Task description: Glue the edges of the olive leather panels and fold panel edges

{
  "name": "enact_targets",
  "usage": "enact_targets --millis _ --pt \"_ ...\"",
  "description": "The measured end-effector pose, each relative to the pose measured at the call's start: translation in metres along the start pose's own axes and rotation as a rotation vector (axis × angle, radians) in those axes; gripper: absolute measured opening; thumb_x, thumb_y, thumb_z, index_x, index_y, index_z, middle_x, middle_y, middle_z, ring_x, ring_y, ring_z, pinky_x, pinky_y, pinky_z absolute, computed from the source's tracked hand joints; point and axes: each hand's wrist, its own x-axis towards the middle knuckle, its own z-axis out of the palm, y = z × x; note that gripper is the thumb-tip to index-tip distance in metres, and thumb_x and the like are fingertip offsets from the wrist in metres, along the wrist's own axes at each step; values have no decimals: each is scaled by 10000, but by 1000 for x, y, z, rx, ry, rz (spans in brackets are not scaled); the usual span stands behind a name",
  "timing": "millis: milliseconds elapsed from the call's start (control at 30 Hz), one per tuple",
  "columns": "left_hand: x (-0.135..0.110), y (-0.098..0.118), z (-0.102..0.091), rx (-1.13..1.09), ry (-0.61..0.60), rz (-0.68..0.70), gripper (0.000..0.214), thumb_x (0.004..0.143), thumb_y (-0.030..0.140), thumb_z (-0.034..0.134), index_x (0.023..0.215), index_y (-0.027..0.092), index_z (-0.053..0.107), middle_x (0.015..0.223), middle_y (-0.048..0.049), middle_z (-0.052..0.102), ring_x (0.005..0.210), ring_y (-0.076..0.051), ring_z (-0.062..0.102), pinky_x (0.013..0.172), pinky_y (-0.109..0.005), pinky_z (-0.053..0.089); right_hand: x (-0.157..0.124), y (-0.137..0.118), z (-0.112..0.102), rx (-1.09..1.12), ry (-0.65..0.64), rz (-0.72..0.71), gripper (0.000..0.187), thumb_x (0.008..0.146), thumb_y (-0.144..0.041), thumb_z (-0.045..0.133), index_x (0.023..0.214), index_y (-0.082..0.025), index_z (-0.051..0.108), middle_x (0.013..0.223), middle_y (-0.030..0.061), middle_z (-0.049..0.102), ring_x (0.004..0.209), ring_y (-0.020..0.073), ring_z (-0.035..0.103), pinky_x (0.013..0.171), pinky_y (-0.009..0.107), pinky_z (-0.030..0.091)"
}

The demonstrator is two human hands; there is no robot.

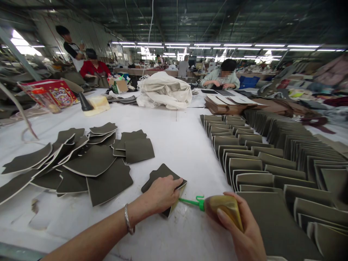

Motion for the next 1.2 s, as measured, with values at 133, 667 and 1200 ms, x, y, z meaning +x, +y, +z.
enact_targets --millis 133,667,1200 --pt "-2 0 0 -6 3 -1 470 874 216 376 1300 283 563 955 -92 666 839 -281 665 743 -373 494 6 -1 -1 -14 30 -35 623 704 -588 706 1196 -265 501 1071 36 621 960 264 607 833 337 476" --pt "0 -1 0 -12 2 15 467 868 228 388 1298 269 564 941 -94 667 829 -292 670 743 -398 510 11 2 -1 -86 -56 -70 582 721 -575 694 1176 -260 514 1081 33 606 943 253 603 828 313 473" --pt "5 0 3 -111 2 -27 510 868 251 386 1358 223 524 1056 -120 655 911 -309 654 824 -435 499 -33 -9 18 167 0 117 587 679 -570 736 1125 -235 554 956 18 664 869 225 623 777 272 476"
